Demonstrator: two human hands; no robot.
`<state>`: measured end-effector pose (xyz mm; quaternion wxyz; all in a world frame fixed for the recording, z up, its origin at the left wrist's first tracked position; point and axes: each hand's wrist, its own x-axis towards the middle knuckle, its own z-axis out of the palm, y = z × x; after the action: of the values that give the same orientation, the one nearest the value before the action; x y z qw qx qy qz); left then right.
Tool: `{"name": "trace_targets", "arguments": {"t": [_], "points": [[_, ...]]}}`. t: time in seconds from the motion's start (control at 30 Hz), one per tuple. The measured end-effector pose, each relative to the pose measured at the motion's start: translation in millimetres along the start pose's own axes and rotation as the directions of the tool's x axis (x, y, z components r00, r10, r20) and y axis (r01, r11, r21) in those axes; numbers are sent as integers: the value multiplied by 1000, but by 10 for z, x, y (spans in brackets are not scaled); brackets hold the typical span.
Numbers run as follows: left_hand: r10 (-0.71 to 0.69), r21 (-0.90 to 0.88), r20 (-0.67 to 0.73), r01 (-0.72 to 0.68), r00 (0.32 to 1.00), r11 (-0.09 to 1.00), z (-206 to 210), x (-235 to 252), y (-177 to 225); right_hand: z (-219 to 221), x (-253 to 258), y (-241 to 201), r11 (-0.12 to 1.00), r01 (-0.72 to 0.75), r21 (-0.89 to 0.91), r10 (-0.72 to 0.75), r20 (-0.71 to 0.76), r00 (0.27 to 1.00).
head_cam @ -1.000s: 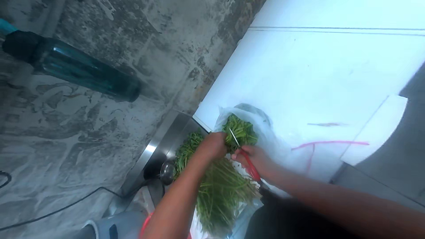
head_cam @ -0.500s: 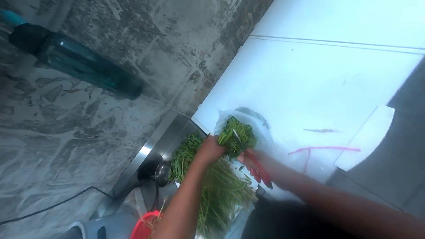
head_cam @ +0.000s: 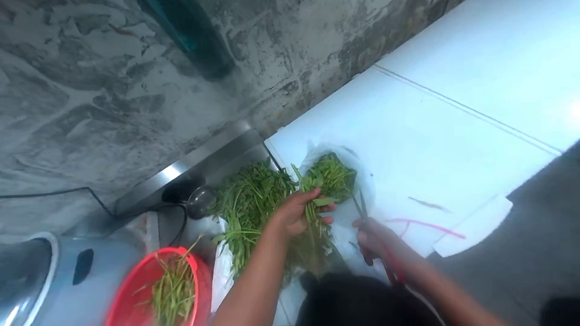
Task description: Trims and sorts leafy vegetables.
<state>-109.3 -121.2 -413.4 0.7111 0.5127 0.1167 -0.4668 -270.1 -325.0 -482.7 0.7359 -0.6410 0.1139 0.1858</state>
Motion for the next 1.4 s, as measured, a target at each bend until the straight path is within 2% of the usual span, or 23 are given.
{"name": "trace_targets", "arguments": {"t": [0.1, 0.17, 0.33, 0.5, 0.6, 0.7, 0.8, 0.87, 0.97, 1.07, 1.2, 1.3, 1.4], "points": [[11, -74, -79, -17, 997, 997, -30, -35, -96, -7, -100, -19, 1000, -1, -26, 1, -3, 1000], [6, -116, -79, -15, 997, 993, -75, -24, -146, 15, -131, -46, 999, 7, -43, -7, 4, 1000], [-44, -179, 23, 48, 999, 983, -150, -5, -319, 43, -148, -108, 984, 16, -176, -4, 66, 998], [-25, -67, 142, 35, 990, 997, -179, -62, -561, -73, -150, -158, 954, -55, -293, 91, 109, 990], [-12, -51, 182, 21, 983, 998, -193, -118, -610, -109, -144, -243, 946, -64, -319, 97, 89, 991], [-6, -5, 199, 7, 980, 1000, -207, -152, -598, -31, -118, -387, 950, 36, -311, -55, -51, 997], [27, 47, 234, -39, 972, 998, -207, -164, -593, 132, 5, -598, 873, 98, -477, -238, -243, 940], [43, 123, 234, -74, 971, 990, -170, -153, -602, 259, 159, -721, 805, 93, -585, -320, -296, 900], [78, 200, 208, -121, 975, 972, -95, -130, -636, 419, 409, -848, 778, 95, -621, -346, -298, 890], [104, 189, 214, -145, 971, 971, -108, -142, -648, 462, 568, -900, 819, 82, -567, -333, -354, 874], [150, 68, 205, -167, 967, 984, -221, -202, -684, 368, 588, -958, 877, 99, -471, -291, -354, 889], [155, -80, 183, -143, 971, 987, -274, -197, -717, 311, 540, -968, 957, 133, -259, -218, -335, 917], [170, -226, 190, -126, 967, 966, -328, -163, -750, 294, 433, -1051, 987, 128, -99, -152, -298, 943]]}}
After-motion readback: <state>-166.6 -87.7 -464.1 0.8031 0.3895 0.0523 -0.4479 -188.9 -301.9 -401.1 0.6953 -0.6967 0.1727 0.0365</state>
